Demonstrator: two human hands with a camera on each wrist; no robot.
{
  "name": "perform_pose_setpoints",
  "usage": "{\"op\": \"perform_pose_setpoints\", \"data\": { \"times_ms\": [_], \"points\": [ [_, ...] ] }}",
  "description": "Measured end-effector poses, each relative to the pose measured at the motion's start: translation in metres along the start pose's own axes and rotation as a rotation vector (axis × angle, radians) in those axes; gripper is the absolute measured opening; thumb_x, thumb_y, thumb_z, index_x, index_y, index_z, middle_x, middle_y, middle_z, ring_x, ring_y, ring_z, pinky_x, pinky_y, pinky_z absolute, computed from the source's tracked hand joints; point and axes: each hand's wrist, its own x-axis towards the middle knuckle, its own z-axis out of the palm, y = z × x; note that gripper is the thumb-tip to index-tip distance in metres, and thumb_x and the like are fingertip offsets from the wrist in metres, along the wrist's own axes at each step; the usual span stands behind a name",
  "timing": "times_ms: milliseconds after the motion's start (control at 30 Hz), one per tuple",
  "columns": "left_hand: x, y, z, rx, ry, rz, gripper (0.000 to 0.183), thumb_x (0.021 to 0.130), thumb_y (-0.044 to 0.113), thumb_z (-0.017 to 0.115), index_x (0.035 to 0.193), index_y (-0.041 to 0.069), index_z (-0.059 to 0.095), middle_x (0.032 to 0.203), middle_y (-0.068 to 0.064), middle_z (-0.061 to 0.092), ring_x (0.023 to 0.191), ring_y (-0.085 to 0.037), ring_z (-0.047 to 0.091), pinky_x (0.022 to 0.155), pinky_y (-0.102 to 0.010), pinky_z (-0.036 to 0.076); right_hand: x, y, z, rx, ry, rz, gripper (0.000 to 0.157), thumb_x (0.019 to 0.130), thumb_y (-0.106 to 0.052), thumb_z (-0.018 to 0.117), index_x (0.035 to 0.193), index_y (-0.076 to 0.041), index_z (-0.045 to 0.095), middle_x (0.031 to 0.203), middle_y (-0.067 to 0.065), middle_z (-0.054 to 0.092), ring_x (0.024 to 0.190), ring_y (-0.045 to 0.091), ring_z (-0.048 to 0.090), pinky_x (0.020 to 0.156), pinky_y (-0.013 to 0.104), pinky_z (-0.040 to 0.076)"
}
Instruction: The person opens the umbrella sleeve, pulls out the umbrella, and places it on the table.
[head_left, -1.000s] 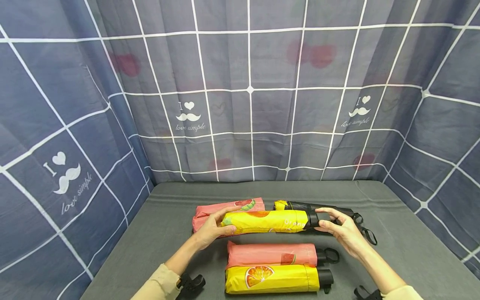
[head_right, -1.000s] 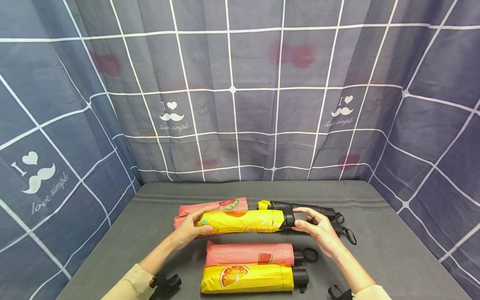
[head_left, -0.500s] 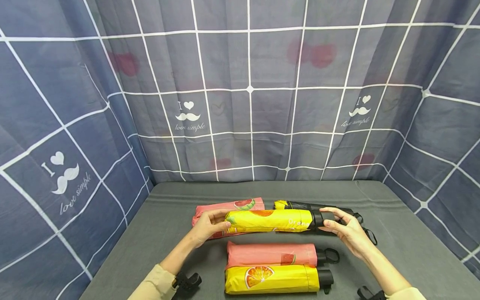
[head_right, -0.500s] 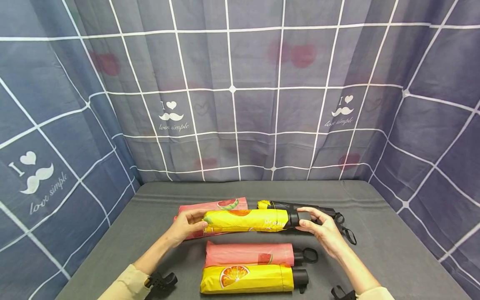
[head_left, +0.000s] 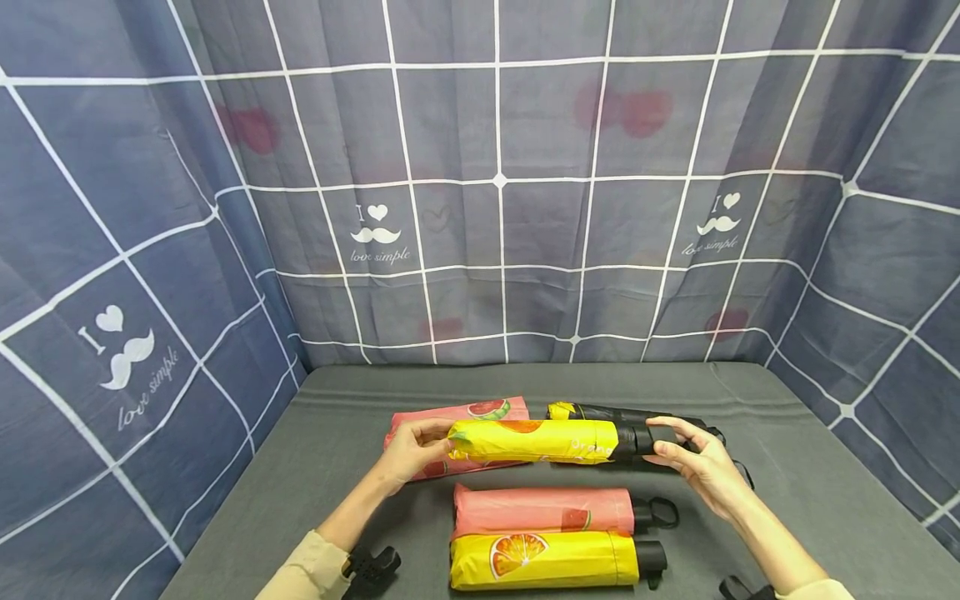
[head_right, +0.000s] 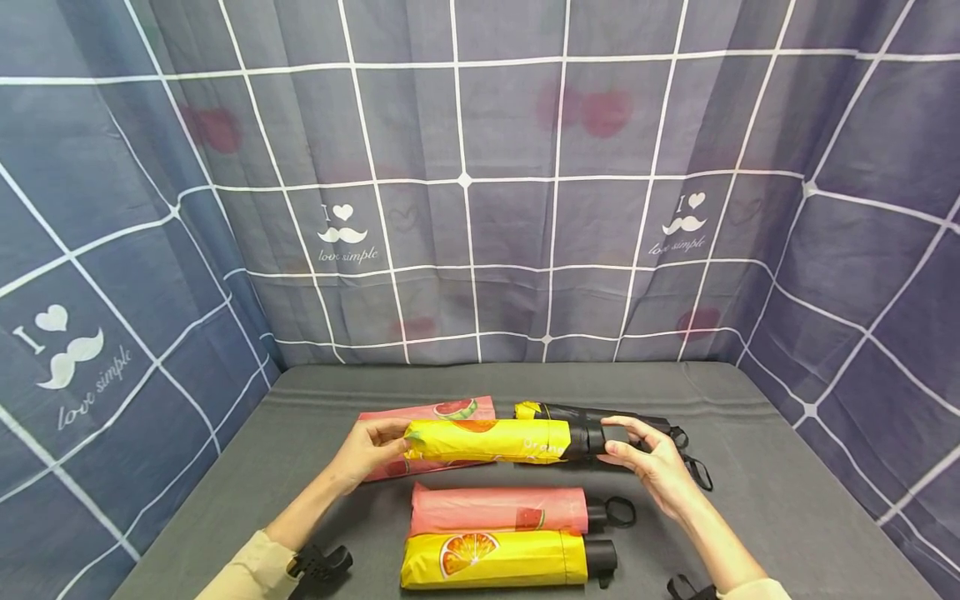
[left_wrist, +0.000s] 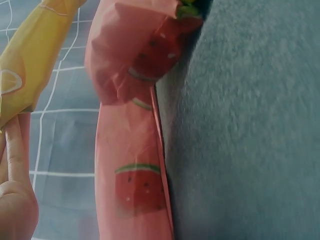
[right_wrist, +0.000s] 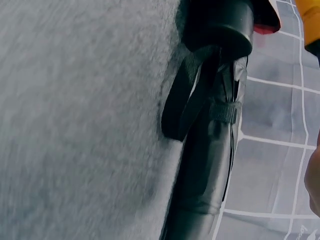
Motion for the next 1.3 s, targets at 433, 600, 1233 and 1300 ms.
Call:
{"op": "perform_pose_setpoints", "data": {
  "times_ms": [433, 600, 1233, 1300],
  "points": [
    [0.0, 0.002, -0.004, -0.083, -0.157, 0.037, 0.052, 0.091, 0.004, 0.061, 0.139, -0.003, 0.042, 0.131, -0.017, 0.051, 0.109, -0.016, 0.054, 0.085, -0.028, 0.048, -0.003, 0.002, -0.004, 0.039, -0.023, -0.028, 0.036, 0.096, 0.007, 0.044, 0.13, 0.001, 0.051, 0.117, 0.021, 0.016, 0.095, 0.028, 0.065, 0.084, 0.026, 0.048],
    [0.001, 0.005, 0.003, -0.102, -0.199, 0.026, 0.046, 0.093, 0.008, 0.06, 0.137, 0.002, 0.048, 0.134, -0.014, 0.049, 0.107, -0.018, 0.052, 0.083, -0.028, 0.047, -0.002, 0.004, -0.001, 0.011, -0.013, -0.007, 0.036, 0.095, 0.006, 0.046, 0.131, 0.009, 0.044, 0.111, 0.014, 0.016, 0.093, 0.029, 0.065, 0.053, 0.018, 0.039],
    [-0.002, 0.001, -0.007, -0.093, -0.187, 0.061, 0.037, 0.093, 0.002, 0.058, 0.127, -0.01, 0.053, 0.11, -0.006, 0.064, 0.089, -0.012, 0.06, 0.072, -0.025, 0.052, -0.007, 0.001, -0.005, 0.045, -0.006, -0.037, 0.034, 0.095, 0.008, 0.045, 0.128, 0.002, 0.053, 0.12, 0.022, 0.019, 0.094, 0.027, 0.065, 0.086, 0.031, 0.048],
    [-0.003, 0.001, -0.01, -0.086, -0.184, 0.062, 0.036, 0.093, 0.001, 0.057, 0.127, -0.011, 0.052, 0.108, -0.006, 0.065, 0.088, -0.011, 0.061, 0.071, -0.024, 0.052, -0.008, 0.001, -0.006, 0.045, 0.0, -0.048, 0.034, 0.095, 0.009, 0.045, 0.128, 0.003, 0.053, 0.113, 0.02, 0.025, 0.093, 0.025, 0.065, 0.086, 0.033, 0.048]
  ]
}}
